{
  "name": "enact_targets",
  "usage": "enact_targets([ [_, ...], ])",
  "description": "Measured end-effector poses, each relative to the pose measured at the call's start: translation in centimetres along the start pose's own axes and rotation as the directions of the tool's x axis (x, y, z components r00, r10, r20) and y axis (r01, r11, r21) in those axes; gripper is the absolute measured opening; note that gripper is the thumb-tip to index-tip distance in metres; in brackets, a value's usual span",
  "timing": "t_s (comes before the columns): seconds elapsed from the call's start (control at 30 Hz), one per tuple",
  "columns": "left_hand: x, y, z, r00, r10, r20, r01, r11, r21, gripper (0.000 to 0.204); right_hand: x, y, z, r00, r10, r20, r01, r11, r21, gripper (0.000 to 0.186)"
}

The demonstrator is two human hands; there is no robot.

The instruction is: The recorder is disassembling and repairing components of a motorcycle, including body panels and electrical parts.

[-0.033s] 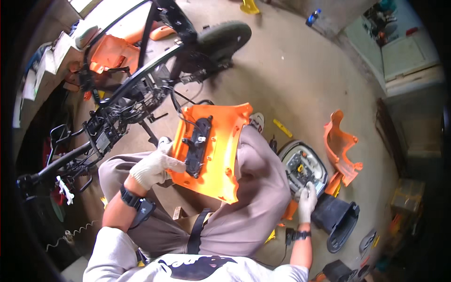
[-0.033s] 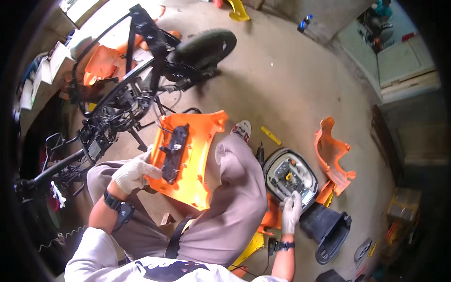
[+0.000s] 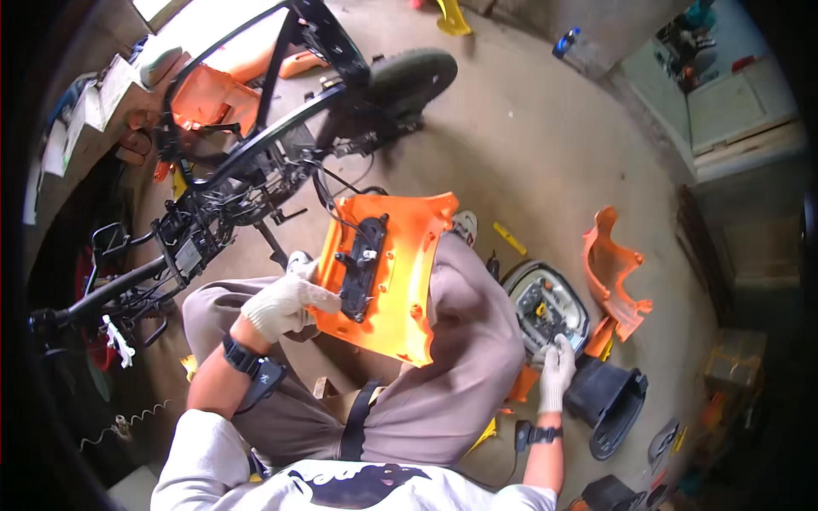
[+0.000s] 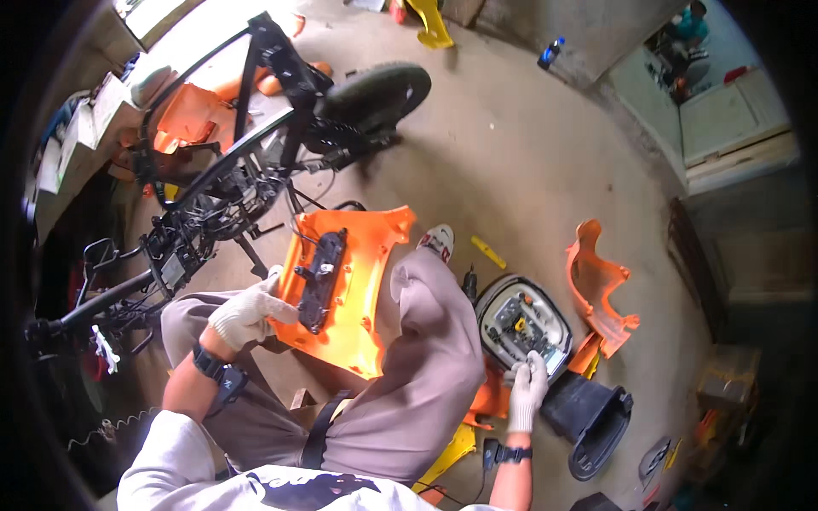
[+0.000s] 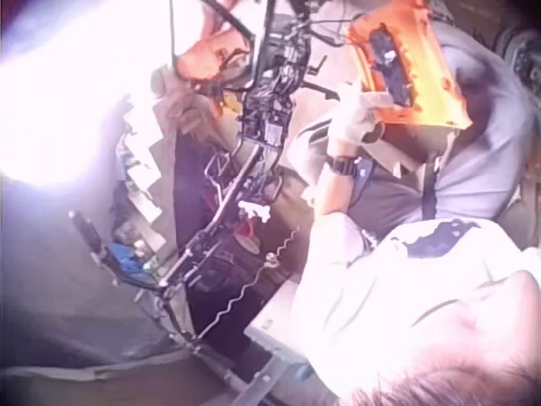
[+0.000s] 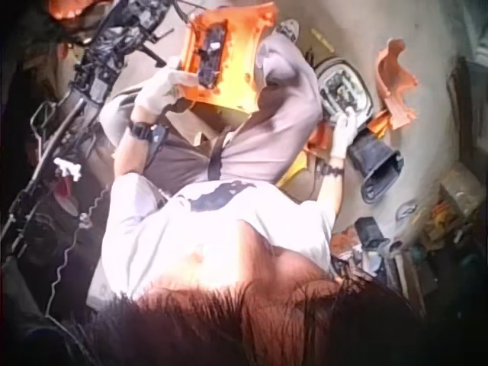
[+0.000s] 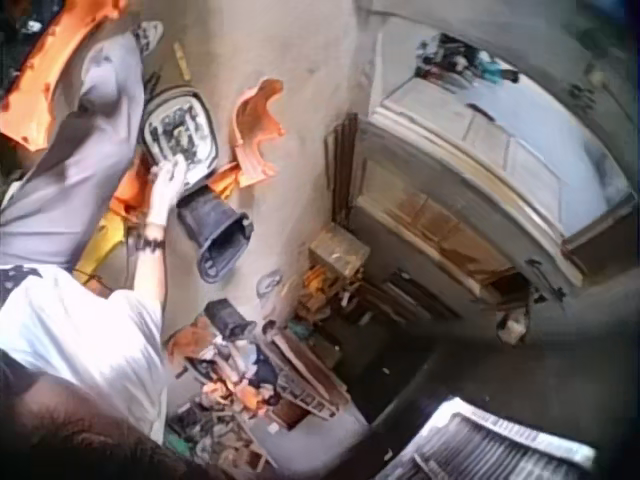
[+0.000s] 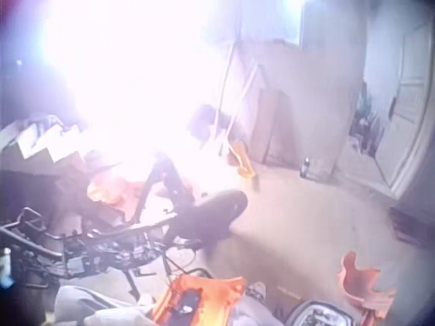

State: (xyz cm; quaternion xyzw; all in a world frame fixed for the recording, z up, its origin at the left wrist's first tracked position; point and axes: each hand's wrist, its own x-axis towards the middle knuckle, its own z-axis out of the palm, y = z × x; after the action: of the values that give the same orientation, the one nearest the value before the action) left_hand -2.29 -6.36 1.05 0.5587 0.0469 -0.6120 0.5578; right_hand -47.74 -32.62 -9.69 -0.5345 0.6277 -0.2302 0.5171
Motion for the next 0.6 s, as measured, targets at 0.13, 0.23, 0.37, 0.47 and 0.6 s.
enact_targets([
  [0.13,-1.0,0.0,0.0,0.997,0.013,0.081,-0.002,0.992,-0.127,0.073,-8.3,-10.7,1.7,0.969,-0.231,0.091,0.183,0.912,0.367,0.019],
  [0.23,-1.4,0.2,0.5,0.963,0.117,0.242,-0.063,0.974,-0.219,0.068,-14.1,-16.7,5.8,0.917,-0.342,0.206,0.252,0.897,0.364,0.021],
  [0.37,-1.8,0.1,0.1,0.982,0.12,0.143,-0.112,0.992,-0.066,0.053,-16.8,-20.9,14.0,0.708,-0.492,0.506,0.276,0.853,0.444,0.023],
  [0.47,-1.7,-0.2,-0.2,0.972,0.195,0.128,-0.195,0.981,-0.014,0.048,-16.2,-21.9,20.0,0.642,-0.45,0.621,0.501,0.859,0.105,0.01],
  [0.6,-0.5,-0.9,-0.9,0.939,0.303,0.162,-0.298,0.953,-0.053,0.044,-15.1,-21.1,25.7,0.614,-0.38,0.692,0.68,0.699,-0.22,0.015],
])
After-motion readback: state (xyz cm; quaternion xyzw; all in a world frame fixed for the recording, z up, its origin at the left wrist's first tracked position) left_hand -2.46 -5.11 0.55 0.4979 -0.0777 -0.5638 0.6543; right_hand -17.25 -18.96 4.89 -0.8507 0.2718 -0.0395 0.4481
